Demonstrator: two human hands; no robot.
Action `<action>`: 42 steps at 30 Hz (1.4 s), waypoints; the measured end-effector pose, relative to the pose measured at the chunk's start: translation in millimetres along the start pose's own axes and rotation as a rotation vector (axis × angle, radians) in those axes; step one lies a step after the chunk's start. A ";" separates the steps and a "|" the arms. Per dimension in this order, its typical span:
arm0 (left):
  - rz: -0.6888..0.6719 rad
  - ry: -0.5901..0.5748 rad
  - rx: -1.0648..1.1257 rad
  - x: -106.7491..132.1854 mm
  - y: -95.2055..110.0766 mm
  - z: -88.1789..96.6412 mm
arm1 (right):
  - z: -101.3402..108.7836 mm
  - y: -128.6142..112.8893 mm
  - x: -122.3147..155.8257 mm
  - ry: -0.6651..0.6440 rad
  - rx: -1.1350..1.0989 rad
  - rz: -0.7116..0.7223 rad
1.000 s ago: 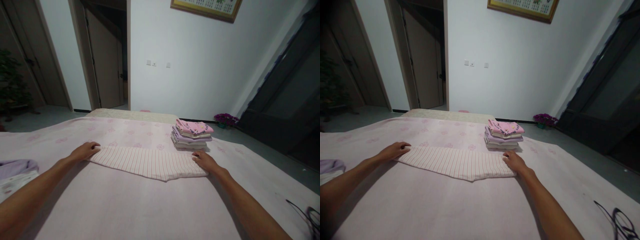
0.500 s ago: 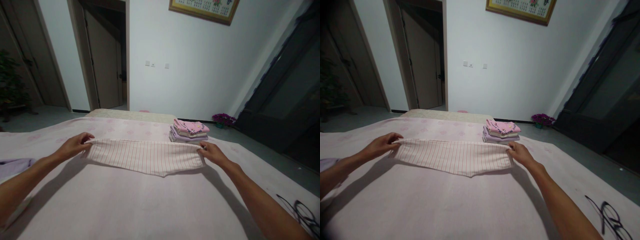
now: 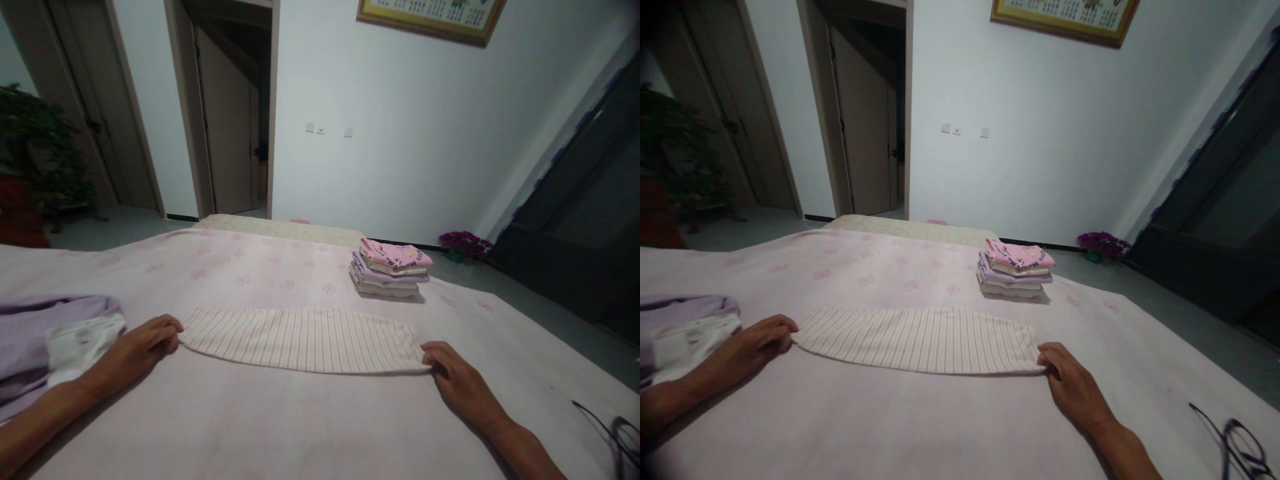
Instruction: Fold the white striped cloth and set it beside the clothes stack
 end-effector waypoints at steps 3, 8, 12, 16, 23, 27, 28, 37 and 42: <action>0.226 -0.018 0.028 -1.0 -10.2 7.4 | 3.8 5.6 -12.9 -0.042 0.054 -0.147; 0.515 -0.008 0.037 -26.6 -23.7 13.2 | -3.4 20.0 -52.0 -0.029 0.094 -0.496; 0.569 -0.070 0.025 -51.1 -16.4 0.5 | -23.6 24.9 -69.2 -0.096 0.163 -0.607; 0.580 -0.072 0.005 -61.7 -9.5 -12.3 | -33.0 25.1 -68.9 -0.093 0.223 -0.643; 0.587 0.171 -0.094 -56.2 -0.6 -12.6 | -31.3 8.6 -63.7 -0.061 0.279 -0.629; 0.597 0.058 -0.220 -52.8 -1.3 -14.1 | -27.2 -6.3 -63.5 -0.045 0.287 -0.639; 0.600 0.030 -0.243 -52.0 -2.4 -14.6 | -25.8 -9.3 -62.9 -0.035 0.289 -0.661; 0.665 -0.060 -0.267 -51.5 0.6 -13.5 | -26.6 -18.1 -64.6 -0.062 0.330 -0.746; 0.651 -0.072 -0.266 -50.5 -0.4 -13.1 | -26.8 -18.6 -65.8 -0.075 0.367 -0.747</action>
Point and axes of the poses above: each hand's wrist, its own x-axis away from the middle knuckle, its own z-axis out of the back of the hand, y = z × x, the point moved 4 cm from there along -x, towards the middle knuckle, and after that the axes turned 15 degrees about -z, right-handed, at the moved point
